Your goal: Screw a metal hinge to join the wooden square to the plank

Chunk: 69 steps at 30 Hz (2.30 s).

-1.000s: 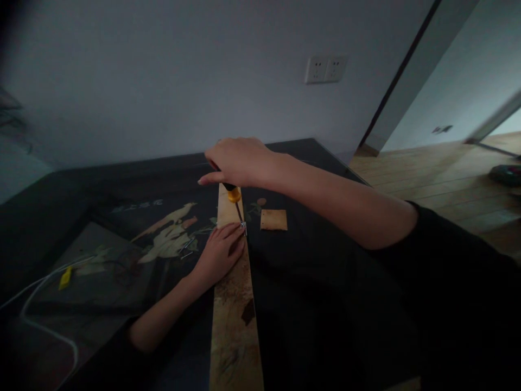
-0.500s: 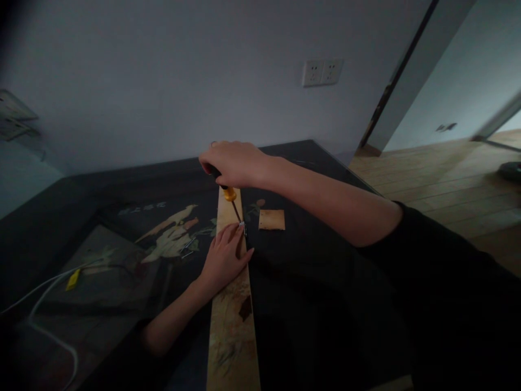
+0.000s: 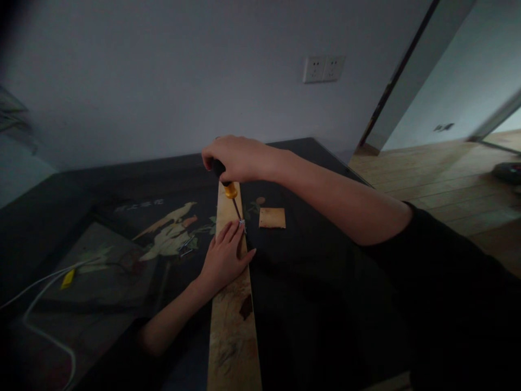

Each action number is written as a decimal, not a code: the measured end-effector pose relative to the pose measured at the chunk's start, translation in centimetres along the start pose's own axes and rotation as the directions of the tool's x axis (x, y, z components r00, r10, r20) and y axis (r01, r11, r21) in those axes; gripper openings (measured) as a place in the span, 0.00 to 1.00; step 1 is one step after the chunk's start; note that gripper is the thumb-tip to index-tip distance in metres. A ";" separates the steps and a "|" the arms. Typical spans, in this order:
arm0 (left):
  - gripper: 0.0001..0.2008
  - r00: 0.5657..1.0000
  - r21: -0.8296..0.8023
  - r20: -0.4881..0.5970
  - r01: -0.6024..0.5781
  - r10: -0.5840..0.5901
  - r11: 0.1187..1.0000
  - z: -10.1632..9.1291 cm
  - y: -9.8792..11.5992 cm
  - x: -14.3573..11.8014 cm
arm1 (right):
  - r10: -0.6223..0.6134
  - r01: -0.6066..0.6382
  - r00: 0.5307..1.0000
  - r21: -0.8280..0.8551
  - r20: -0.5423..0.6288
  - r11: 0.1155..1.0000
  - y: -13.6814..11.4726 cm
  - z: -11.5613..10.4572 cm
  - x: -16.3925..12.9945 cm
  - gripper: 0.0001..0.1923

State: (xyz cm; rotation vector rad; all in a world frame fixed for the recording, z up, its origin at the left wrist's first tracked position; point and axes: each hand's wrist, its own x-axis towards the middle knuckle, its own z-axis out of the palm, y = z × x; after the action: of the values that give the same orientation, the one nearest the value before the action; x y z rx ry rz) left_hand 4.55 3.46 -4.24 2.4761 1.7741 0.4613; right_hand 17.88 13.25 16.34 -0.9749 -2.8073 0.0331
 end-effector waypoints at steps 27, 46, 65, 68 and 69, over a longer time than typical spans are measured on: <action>0.36 0.994 0.019 0.103 0.040 -0.041 0.999 -1.1 0.6 0.0 | 0.145 -0.156 0.984 -0.109 -0.105 0.982 -0.8 0.5 0.7 0.21; 0.36 0.992 0.003 0.113 0.050 -0.050 0.999 -0.9 0.5 0.0 | 0.054 -0.053 0.999 -0.070 0.008 0.996 -1.6 -0.5 1.4 0.19; 0.36 0.990 -0.010 0.122 0.066 -0.065 0.998 -1.1 0.6 0.0 | 0.021 -0.020 1.000 -0.066 0.002 0.998 -1.7 -0.9 2.5 0.17; 0.35 0.991 -0.015 0.121 0.064 -0.062 0.998 -1.0 0.5 0.0 | -0.005 0.007 1.000 -0.075 0.023 0.997 -1.7 -1.1 2.5 0.14; 0.35 0.991 -0.017 0.121 0.064 -0.061 0.998 -1.0 0.5 0.0 | 0.016 -0.015 1.000 -0.098 0.006 0.995 -1.7 -1.0 2.4 0.13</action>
State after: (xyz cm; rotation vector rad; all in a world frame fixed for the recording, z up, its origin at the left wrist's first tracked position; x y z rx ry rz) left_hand 4.74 3.20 -3.18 2.3723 1.7850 0.3170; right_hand 15.08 13.36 17.79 -1.0193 -2.8317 -0.1004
